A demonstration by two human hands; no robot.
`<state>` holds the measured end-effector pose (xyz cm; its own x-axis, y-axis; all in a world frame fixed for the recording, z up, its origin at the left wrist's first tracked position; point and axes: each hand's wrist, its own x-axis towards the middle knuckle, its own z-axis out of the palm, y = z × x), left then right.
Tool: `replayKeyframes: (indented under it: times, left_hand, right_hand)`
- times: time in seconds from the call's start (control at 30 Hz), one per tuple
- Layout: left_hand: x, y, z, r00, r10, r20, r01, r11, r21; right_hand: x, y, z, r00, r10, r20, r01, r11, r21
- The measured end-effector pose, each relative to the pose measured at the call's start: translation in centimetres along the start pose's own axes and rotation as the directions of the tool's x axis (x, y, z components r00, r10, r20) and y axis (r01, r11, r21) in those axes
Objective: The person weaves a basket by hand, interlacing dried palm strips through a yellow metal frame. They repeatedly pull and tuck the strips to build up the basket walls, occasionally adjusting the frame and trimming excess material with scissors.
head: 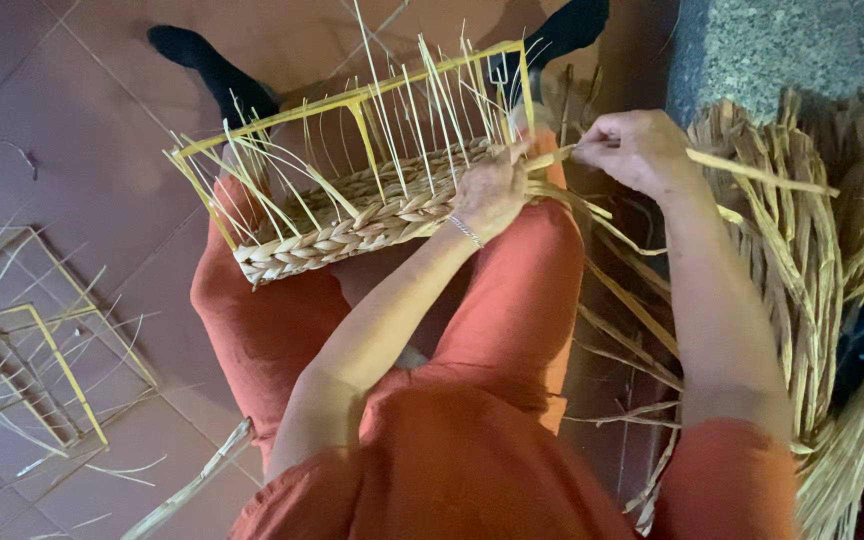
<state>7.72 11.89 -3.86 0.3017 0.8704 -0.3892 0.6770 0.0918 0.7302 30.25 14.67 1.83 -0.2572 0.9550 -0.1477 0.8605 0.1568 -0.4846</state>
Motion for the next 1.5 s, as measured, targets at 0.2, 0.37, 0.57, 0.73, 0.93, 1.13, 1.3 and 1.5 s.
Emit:
replayKeyframes:
  times: [0.2,0.37,0.57,0.73,0.93,1.13,1.3,1.5]
  left_hand:
    - [-1.2,-1.8,-0.6,0.711,0.462,-0.53,-0.604,0.788,-0.123]
    - [-1.6,-2.3,-0.1,0.594,0.625,-0.506,-0.676,0.729,0.107]
    - [-0.5,-0.8,-1.7,0.966,0.143,-0.217,-0.18,0.97,-0.162]
    - [-4.8,-2.6,-5.4,0.934,0.099,-0.344,-0.301,0.737,-0.604]
    - [-18.3,-18.4,-13.2,0.447,-0.161,-0.88,-0.136,0.96,-0.245]
    - [-18.0,-24.7,-11.4,0.452,-0.366,-0.814,-0.17,0.86,-0.481]
    - [-15.8,-23.0,-11.5,0.417,-0.292,-0.861,-0.307,0.846,-0.436]
    - [-14.4,-23.6,-15.3,0.388,-0.288,-0.876,-0.435,0.781,-0.449]
  right_hand:
    - [0.3,-1.6,2.7,0.976,-0.213,-0.053,0.214,0.977,0.023]
    - [-0.1,-3.6,4.5,0.922,-0.247,-0.3,0.22,0.968,-0.12]
    - [0.1,-3.5,6.0,0.984,0.141,-0.105,-0.1,0.939,0.33]
    - [-0.3,-2.4,6.0,0.959,0.284,0.008,-0.239,0.79,0.564]
    - [-0.6,-2.6,7.2,0.883,0.451,0.132,-0.364,0.482,0.797]
    - [-1.1,-1.6,7.6,0.941,0.337,-0.023,-0.144,0.461,0.876]
    - [-2.6,-2.0,7.1,0.927,0.374,-0.027,-0.098,0.311,0.945]
    - [-6.5,-5.2,6.6,0.967,0.248,-0.051,-0.037,0.34,0.94]
